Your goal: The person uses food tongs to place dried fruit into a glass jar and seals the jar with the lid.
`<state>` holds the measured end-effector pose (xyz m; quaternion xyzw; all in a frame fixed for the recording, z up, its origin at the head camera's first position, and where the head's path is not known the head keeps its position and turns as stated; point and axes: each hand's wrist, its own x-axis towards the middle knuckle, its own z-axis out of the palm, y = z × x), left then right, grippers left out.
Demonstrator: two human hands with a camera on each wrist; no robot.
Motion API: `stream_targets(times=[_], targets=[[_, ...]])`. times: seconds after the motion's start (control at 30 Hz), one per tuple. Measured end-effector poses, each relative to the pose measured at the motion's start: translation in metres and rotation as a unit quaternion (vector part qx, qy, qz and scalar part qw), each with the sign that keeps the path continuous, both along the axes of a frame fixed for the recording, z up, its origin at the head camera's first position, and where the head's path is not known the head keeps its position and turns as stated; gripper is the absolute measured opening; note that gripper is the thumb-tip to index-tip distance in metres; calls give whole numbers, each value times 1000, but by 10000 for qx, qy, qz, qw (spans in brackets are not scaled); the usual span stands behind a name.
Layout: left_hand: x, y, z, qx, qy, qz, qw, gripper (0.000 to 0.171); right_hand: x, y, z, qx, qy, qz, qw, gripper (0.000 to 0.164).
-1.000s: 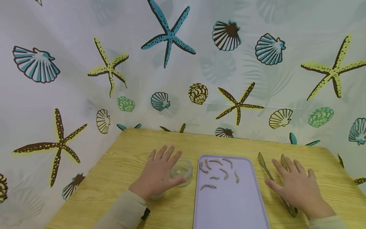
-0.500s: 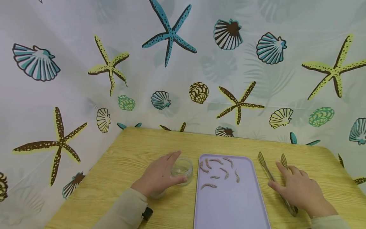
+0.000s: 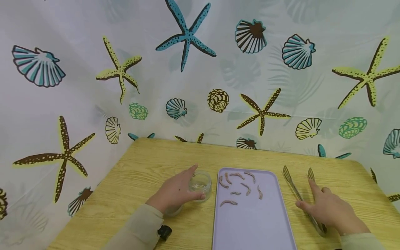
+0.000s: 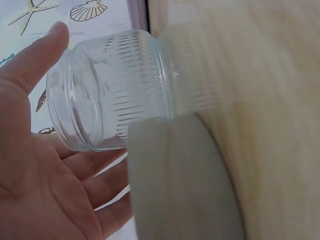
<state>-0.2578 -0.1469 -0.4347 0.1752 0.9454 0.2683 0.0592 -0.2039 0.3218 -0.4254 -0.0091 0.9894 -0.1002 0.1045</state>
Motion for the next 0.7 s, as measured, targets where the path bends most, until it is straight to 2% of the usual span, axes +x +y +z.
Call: stream_targets(times=[0.4,0.7], targets=[[-6,2,-5,566,-484,95,9972,100,-5,3,-6,-161,-345,14,9993,123],[-9,1,-10,998,-683,-13,9927,100,-9,5,-7,-374,-538,-264,9975,130]])
